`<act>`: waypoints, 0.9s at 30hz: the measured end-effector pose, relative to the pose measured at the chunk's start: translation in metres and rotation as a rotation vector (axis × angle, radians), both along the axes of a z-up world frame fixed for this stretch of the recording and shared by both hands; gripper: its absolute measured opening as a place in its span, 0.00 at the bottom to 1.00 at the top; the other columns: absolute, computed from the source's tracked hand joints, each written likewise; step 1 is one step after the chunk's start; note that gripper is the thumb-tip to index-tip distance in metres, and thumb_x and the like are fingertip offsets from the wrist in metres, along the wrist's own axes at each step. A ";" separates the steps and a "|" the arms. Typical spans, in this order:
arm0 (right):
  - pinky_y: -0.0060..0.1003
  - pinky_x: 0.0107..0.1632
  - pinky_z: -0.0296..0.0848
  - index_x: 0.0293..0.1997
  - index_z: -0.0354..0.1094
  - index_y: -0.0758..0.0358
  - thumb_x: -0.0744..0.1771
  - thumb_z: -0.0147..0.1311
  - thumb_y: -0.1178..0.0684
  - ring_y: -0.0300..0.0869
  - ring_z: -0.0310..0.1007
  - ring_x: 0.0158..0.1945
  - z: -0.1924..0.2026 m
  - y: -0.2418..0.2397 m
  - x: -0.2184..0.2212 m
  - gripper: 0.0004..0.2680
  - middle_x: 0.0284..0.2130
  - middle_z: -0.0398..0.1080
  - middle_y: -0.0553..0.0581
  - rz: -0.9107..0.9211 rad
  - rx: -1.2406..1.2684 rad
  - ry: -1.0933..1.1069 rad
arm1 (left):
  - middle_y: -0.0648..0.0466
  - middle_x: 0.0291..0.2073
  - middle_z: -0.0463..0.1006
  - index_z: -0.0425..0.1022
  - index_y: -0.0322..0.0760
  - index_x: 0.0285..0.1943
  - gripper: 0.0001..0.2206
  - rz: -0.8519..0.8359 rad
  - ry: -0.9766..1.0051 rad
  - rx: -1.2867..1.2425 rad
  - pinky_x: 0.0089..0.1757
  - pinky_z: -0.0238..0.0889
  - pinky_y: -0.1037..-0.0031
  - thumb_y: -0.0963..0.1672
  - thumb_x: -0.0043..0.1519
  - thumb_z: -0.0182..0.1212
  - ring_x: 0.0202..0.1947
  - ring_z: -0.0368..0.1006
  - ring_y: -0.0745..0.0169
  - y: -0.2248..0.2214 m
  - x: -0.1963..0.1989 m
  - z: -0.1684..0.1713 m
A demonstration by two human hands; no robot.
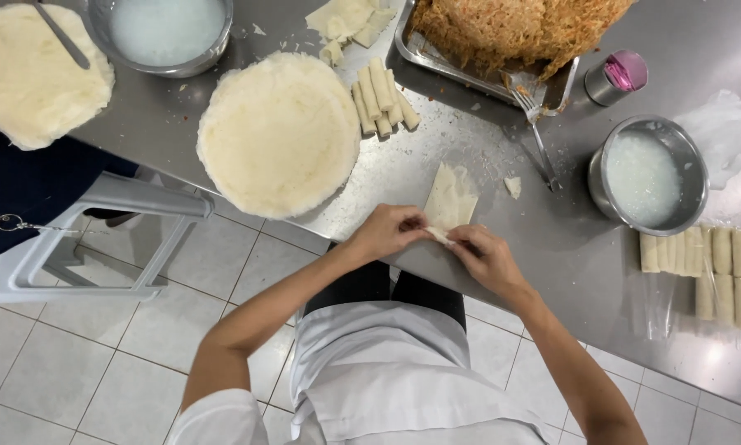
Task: Rolling thin dough wrappers with filling into cylindrical shapes on a production table
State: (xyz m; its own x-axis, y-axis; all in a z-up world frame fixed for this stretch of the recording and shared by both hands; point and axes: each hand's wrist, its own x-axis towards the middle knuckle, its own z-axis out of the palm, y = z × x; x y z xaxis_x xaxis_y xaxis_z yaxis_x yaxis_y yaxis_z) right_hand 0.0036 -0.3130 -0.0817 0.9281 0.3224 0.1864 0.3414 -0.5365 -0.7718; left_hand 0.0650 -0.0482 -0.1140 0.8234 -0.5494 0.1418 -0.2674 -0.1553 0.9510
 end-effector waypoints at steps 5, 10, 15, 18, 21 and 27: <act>0.45 0.48 0.81 0.51 0.81 0.64 0.68 0.67 0.58 0.53 0.80 0.48 -0.009 0.007 -0.004 0.07 0.47 0.78 0.61 -0.085 -0.113 -0.270 | 0.56 0.36 0.85 0.83 0.47 0.50 0.06 0.225 -0.412 0.228 0.40 0.78 0.74 0.47 0.69 0.68 0.40 0.84 0.61 -0.022 -0.020 -0.009; 0.49 0.53 0.80 0.52 0.82 0.66 0.68 0.65 0.60 0.57 0.80 0.50 -0.017 0.000 0.019 0.08 0.48 0.78 0.64 -0.044 -0.111 -0.332 | 0.47 0.51 0.83 0.82 0.41 0.59 0.10 0.111 -0.563 0.154 0.54 0.76 0.65 0.45 0.71 0.66 0.54 0.81 0.50 -0.028 0.009 -0.019; 0.58 0.55 0.76 0.52 0.80 0.69 0.71 0.61 0.61 0.63 0.78 0.53 -0.020 -0.025 0.056 0.06 0.47 0.77 0.69 -0.077 -0.151 -0.277 | 0.49 0.44 0.82 0.81 0.43 0.52 0.06 -0.051 -0.633 0.324 0.54 0.73 0.60 0.44 0.71 0.60 0.50 0.80 0.50 -0.048 0.065 -0.054; 0.48 0.52 0.79 0.58 0.80 0.67 0.67 0.66 0.60 0.57 0.80 0.50 -0.010 -0.004 0.041 0.12 0.47 0.78 0.66 0.020 -0.123 -0.348 | 0.50 0.44 0.83 0.77 0.40 0.64 0.15 -0.156 -0.657 0.320 0.53 0.75 0.64 0.47 0.71 0.63 0.49 0.80 0.54 -0.022 0.049 -0.006; 0.47 0.47 0.80 0.55 0.80 0.67 0.68 0.65 0.62 0.54 0.81 0.43 0.008 -0.007 0.046 0.10 0.37 0.79 0.63 -0.023 -0.061 -0.199 | 0.50 0.35 0.83 0.79 0.38 0.51 0.08 -0.223 -0.430 0.202 0.52 0.73 0.64 0.46 0.74 0.58 0.41 0.82 0.53 -0.019 0.069 0.014; 0.45 0.45 0.80 0.48 0.82 0.68 0.71 0.63 0.61 0.52 0.80 0.41 -0.004 -0.020 0.090 0.04 0.37 0.78 0.61 -0.086 -0.128 -0.292 | 0.48 0.39 0.81 0.83 0.37 0.58 0.12 -0.073 -0.434 0.070 0.53 0.73 0.61 0.47 0.74 0.60 0.46 0.80 0.47 -0.051 0.105 -0.018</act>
State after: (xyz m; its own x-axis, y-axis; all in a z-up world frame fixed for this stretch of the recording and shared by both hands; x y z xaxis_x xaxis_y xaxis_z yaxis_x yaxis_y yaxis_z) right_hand 0.0939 -0.3329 -0.0859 0.8661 0.2833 0.4117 0.4878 -0.6589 -0.5727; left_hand 0.1704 -0.0993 -0.1320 0.6544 -0.6244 0.4264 -0.6524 -0.1812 0.7359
